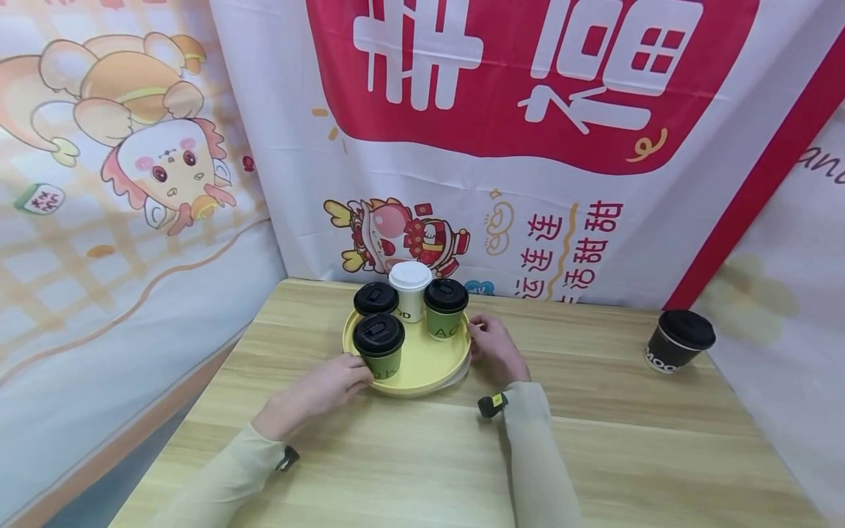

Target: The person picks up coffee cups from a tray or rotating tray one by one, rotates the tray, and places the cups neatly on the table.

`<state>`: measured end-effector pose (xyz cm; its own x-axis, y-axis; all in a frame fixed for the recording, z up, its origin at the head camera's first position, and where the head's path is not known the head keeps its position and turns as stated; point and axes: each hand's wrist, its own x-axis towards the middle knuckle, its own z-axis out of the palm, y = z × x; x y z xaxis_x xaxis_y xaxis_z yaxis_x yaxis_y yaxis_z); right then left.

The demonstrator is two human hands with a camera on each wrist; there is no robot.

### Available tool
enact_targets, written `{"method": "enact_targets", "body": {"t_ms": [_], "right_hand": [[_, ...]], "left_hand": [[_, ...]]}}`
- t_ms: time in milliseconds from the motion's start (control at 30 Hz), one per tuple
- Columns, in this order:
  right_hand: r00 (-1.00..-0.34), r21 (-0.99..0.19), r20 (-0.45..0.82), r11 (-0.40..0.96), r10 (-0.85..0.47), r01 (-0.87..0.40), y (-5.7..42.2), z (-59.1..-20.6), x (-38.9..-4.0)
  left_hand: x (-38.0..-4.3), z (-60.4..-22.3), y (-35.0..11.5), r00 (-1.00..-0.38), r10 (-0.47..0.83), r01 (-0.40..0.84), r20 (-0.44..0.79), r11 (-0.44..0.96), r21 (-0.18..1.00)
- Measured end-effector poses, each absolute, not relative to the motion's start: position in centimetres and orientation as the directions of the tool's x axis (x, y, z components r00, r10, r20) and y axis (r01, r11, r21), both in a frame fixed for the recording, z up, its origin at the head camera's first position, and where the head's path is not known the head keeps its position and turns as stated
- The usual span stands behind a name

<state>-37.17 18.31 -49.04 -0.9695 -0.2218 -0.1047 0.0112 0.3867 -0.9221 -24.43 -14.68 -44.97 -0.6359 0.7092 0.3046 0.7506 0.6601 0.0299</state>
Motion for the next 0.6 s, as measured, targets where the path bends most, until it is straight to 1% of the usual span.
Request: {"method": "enact_targets", "body": {"t_ms": [300,600], "right_hand": [[-0.973,-0.923,-0.110,0.385,-0.204,0.024,18.3,-49.3,-37.3],[-0.971,-0.917,-0.115,0.399,-0.210,0.022,18.4,-49.2,-37.2]], "left_hand": [[-24.8,-45.7,-14.9,-0.639,0.692,0.736,0.336,0.677,0.008],[-24.9,-46.2,-15.4,-0.641,0.671,0.729,0.371,0.685,0.020]]}}
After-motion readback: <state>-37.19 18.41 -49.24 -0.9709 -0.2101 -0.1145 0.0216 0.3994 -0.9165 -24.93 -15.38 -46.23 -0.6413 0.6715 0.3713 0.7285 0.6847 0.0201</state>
